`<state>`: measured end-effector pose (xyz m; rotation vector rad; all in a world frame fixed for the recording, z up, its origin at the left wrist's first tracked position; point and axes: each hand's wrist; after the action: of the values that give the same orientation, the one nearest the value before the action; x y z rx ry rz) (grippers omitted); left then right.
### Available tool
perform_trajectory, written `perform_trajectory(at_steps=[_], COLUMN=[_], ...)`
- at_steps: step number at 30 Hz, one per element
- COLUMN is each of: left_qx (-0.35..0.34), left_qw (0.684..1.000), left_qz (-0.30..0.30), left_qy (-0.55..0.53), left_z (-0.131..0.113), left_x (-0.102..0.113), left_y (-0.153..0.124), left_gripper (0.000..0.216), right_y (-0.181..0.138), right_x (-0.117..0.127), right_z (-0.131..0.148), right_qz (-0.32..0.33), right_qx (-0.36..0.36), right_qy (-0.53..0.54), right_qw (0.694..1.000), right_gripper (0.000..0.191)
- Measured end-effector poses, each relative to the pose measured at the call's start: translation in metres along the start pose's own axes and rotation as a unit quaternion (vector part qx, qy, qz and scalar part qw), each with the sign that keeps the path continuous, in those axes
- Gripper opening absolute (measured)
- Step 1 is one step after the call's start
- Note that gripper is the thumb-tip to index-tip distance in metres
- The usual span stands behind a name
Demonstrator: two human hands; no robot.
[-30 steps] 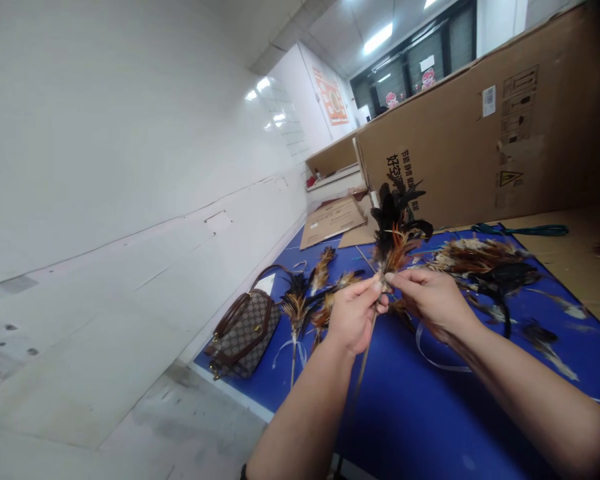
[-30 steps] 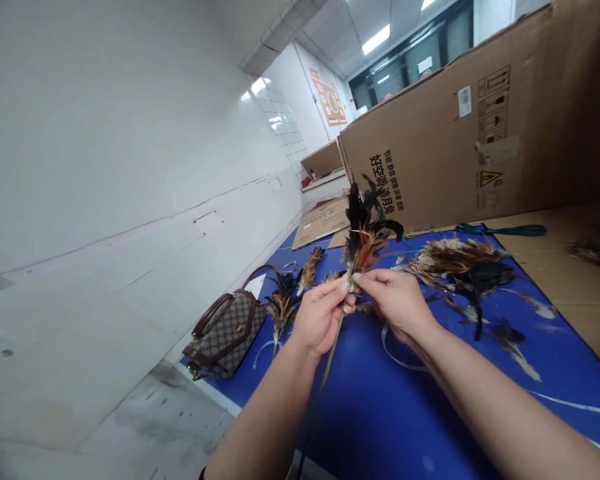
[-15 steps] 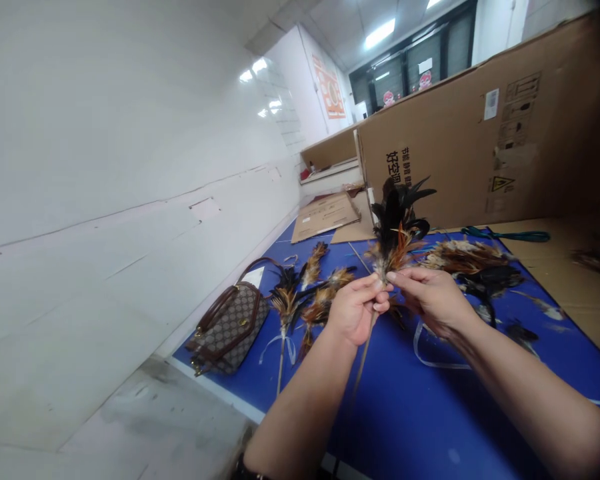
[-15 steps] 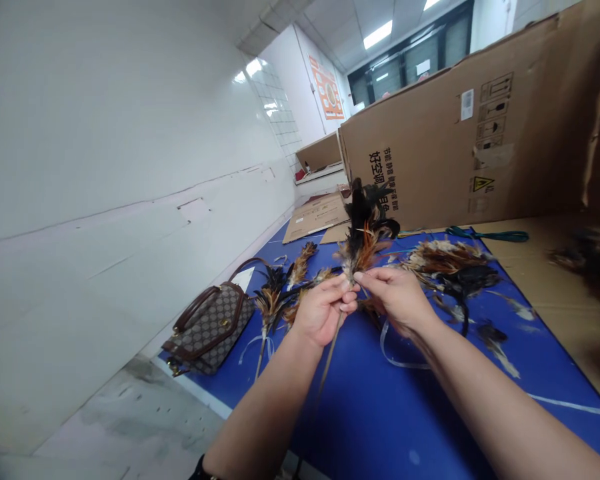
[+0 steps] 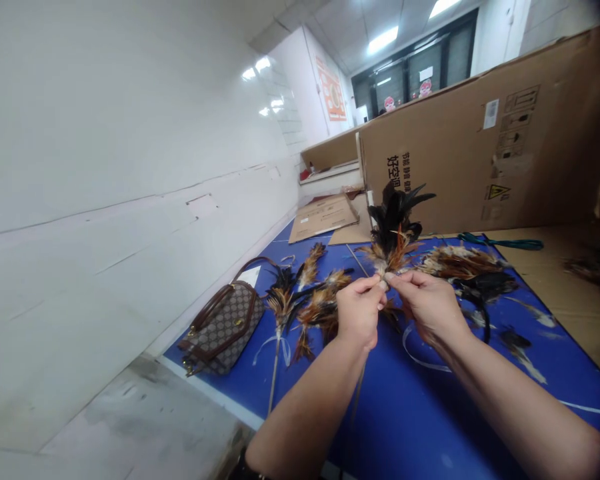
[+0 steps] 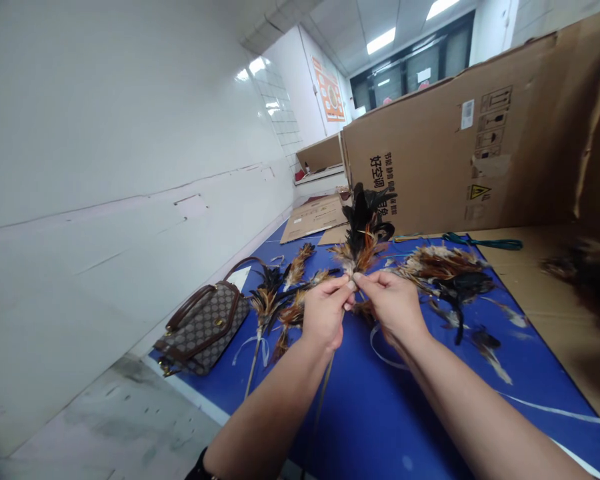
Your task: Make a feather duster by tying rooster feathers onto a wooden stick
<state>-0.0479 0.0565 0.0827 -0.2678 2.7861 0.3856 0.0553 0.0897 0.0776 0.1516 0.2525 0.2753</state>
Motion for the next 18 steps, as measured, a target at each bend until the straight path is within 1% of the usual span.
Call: perform_trajectory(at_steps=[4, 7, 10, 14, 18], left_qx=[-0.064, -0.123, -0.173, -0.196, -0.222], left_qw=[0.994, 0.977, 0.958, 0.945, 0.921], left_qz=[-0.017, -0.016, -0.015, -0.035, -0.056], left_qy=[0.092, 0.173, 0.226, 0.259, 0.316], left_z=[0.003, 0.003, -0.001, -0.005, -0.002], left_x=[-0.001, 0.0, -0.002, -0.009, -0.014], left_y=[0.0, 0.0, -0.002, -0.006, -0.012], left_gripper=[0.012, 0.01, 0.012, 0.014, 0.016], right_y=[-0.004, -0.005, -0.006, -0.006, -0.006], right_x=[-0.001, 0.0, 0.001, 0.002, 0.002], right_z=[0.004, 0.004, 0.005, 0.006, 0.008], right_qz=[-0.021, -0.022, -0.001, 0.013, 0.005], right_qx=[0.051, 0.081, 0.082, 0.08, 0.064], right_qy=[-0.092, -0.12, -0.121, -0.111, -0.104], right_qw=[0.994, 0.989, 0.989, 0.99, 0.992], right_gripper=[0.034, 0.033, 0.034, 0.035, 0.034])
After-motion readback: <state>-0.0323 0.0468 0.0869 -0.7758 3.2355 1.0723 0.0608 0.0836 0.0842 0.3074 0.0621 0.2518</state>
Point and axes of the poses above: each hand's wrist, its own y-axis towards the middle knuckle, its own x-axis out of the back of the hand, z = x × y, and after that the axes turned 11 degrees about z, right-handed
